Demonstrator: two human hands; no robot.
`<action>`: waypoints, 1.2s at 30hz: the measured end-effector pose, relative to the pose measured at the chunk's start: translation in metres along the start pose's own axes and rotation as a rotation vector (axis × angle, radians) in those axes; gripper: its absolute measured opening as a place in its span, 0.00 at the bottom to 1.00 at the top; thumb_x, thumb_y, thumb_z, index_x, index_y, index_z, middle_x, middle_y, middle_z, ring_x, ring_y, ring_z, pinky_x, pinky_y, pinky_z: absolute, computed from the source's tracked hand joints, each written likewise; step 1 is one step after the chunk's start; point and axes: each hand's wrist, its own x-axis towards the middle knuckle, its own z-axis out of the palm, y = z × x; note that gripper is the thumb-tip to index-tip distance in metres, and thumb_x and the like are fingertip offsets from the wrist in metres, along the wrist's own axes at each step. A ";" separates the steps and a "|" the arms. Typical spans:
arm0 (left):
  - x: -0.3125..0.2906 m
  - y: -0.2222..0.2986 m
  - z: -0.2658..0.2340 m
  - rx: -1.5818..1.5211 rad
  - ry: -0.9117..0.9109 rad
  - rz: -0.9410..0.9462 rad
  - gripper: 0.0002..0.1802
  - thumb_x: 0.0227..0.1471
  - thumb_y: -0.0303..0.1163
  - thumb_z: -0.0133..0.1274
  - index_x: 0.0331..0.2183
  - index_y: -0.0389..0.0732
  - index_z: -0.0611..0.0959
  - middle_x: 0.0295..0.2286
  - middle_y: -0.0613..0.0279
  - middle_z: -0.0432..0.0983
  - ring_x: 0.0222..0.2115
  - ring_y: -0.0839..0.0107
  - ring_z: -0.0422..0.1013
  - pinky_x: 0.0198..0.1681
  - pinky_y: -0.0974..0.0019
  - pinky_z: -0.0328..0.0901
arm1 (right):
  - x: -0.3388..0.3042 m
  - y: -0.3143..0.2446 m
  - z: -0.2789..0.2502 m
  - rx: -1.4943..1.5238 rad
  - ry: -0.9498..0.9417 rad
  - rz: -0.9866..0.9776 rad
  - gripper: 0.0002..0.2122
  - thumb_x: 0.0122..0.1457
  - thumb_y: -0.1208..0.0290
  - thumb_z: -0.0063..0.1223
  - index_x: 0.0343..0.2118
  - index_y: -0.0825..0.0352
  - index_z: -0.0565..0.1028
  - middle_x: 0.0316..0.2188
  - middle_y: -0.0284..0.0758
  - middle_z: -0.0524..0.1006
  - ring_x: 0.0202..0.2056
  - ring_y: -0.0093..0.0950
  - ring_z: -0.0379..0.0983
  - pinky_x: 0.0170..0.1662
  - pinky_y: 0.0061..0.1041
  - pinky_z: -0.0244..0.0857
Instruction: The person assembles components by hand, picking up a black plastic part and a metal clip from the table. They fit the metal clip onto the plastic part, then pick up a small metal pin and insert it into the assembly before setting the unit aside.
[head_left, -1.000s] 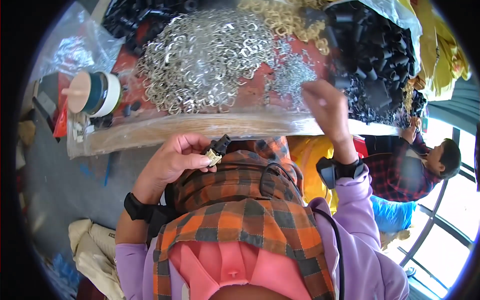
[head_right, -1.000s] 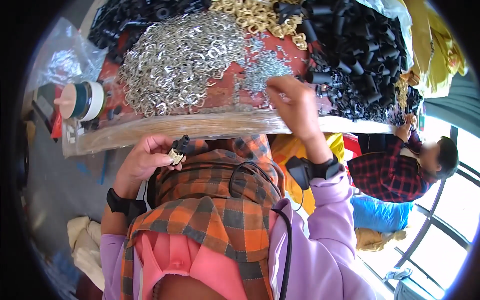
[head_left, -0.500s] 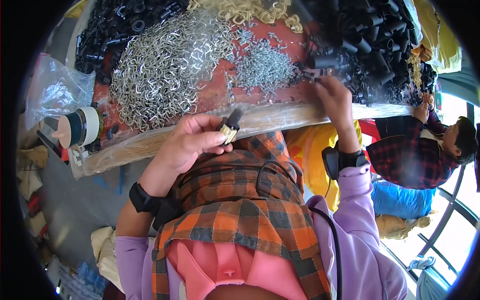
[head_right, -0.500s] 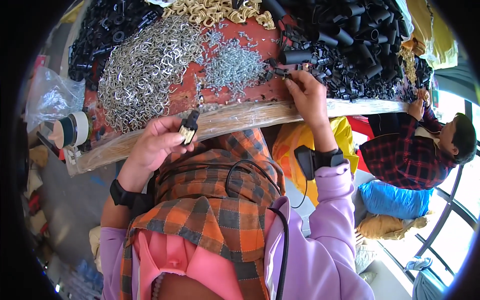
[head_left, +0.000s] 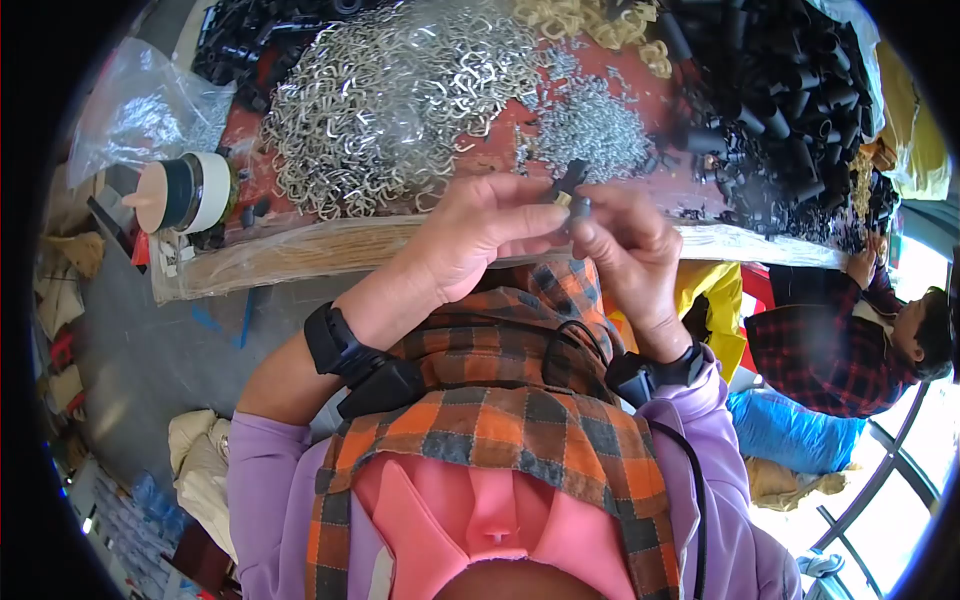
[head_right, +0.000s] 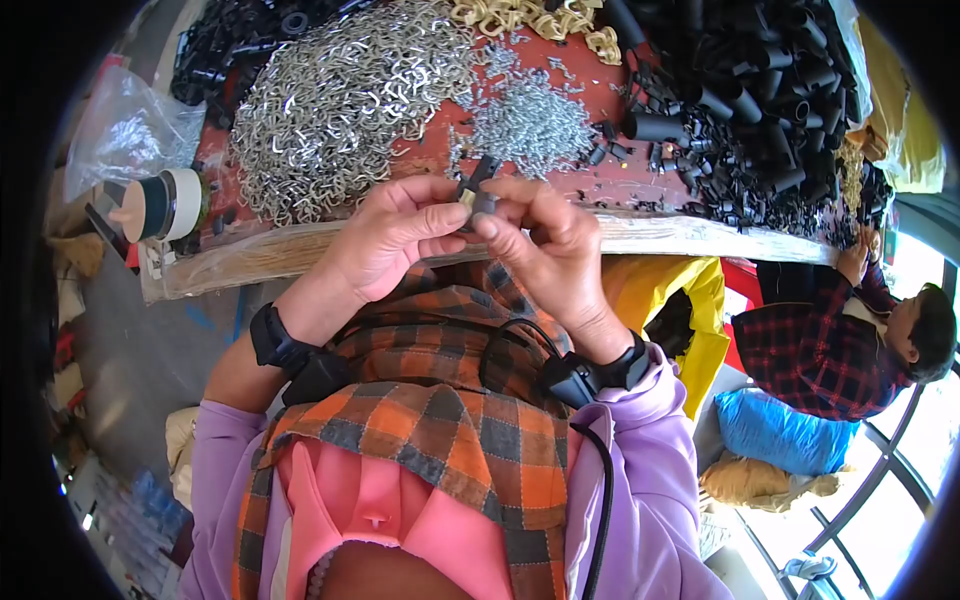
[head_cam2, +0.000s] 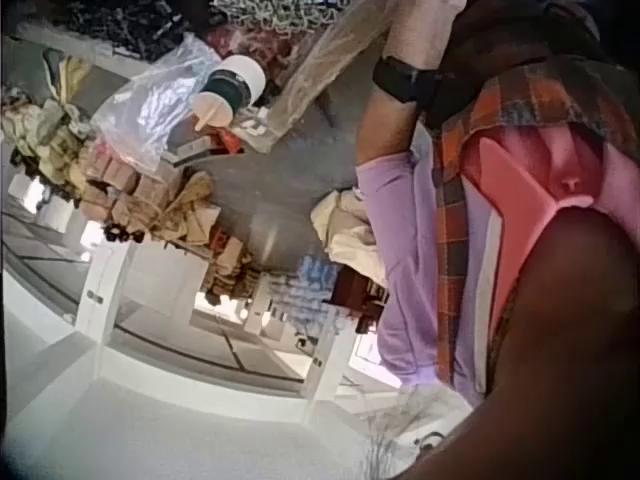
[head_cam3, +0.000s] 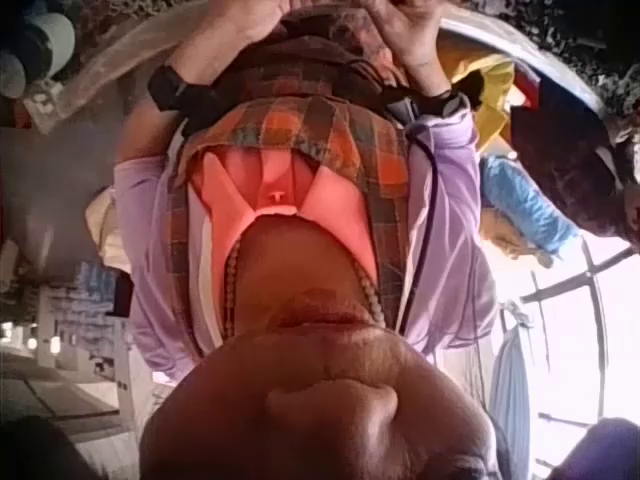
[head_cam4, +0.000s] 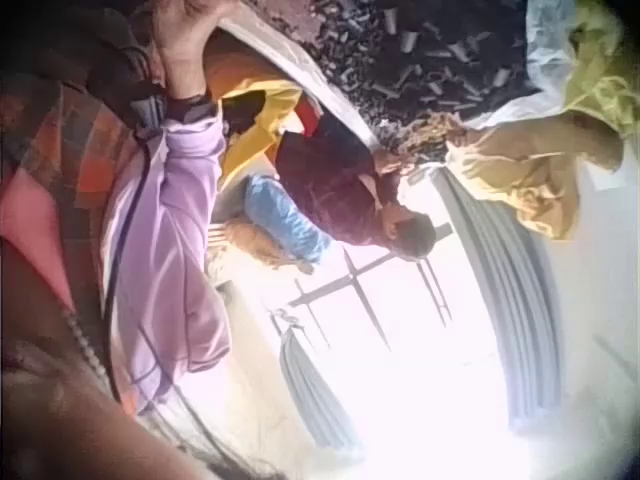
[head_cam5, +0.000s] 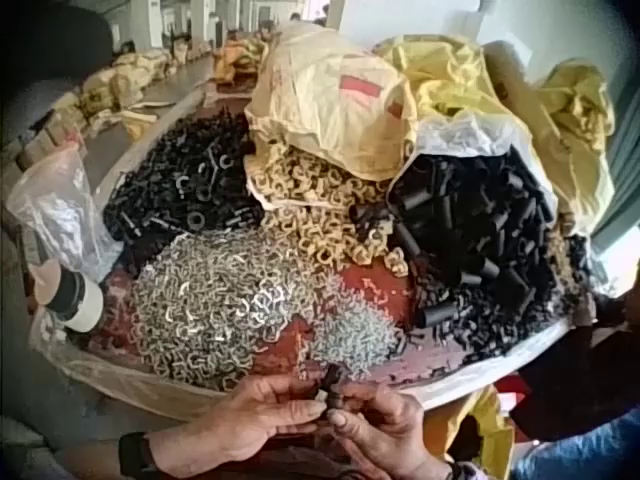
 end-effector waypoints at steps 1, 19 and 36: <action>-0.002 0.000 -0.002 -0.003 0.009 0.009 0.14 0.41 0.29 0.52 0.34 0.36 0.74 0.27 0.63 0.71 0.28 0.75 0.69 0.33 0.76 0.64 | 0.003 0.002 0.004 -0.254 -0.006 -0.193 0.13 0.44 0.74 0.54 0.34 0.70 0.69 0.21 0.32 0.70 0.19 0.19 0.64 0.22 0.15 0.57; -0.041 0.013 -0.043 0.187 -0.030 0.094 0.12 0.45 0.34 0.48 0.28 0.33 0.74 0.22 0.62 0.70 0.22 0.77 0.67 0.25 0.77 0.64 | 0.021 0.001 0.012 -1.041 -0.170 -0.834 0.12 0.39 0.81 0.54 0.30 0.69 0.70 0.14 0.32 0.65 0.15 0.23 0.61 0.18 0.20 0.55; -0.008 0.008 -0.035 0.192 -0.025 0.029 0.15 0.45 0.30 0.48 0.37 0.36 0.69 0.26 0.63 0.71 0.23 0.79 0.67 0.29 0.77 0.64 | 0.068 -0.017 -0.163 -2.047 0.060 -0.414 0.16 0.46 0.73 0.46 0.40 0.65 0.65 0.36 0.37 0.67 0.31 0.31 0.68 0.32 0.23 0.61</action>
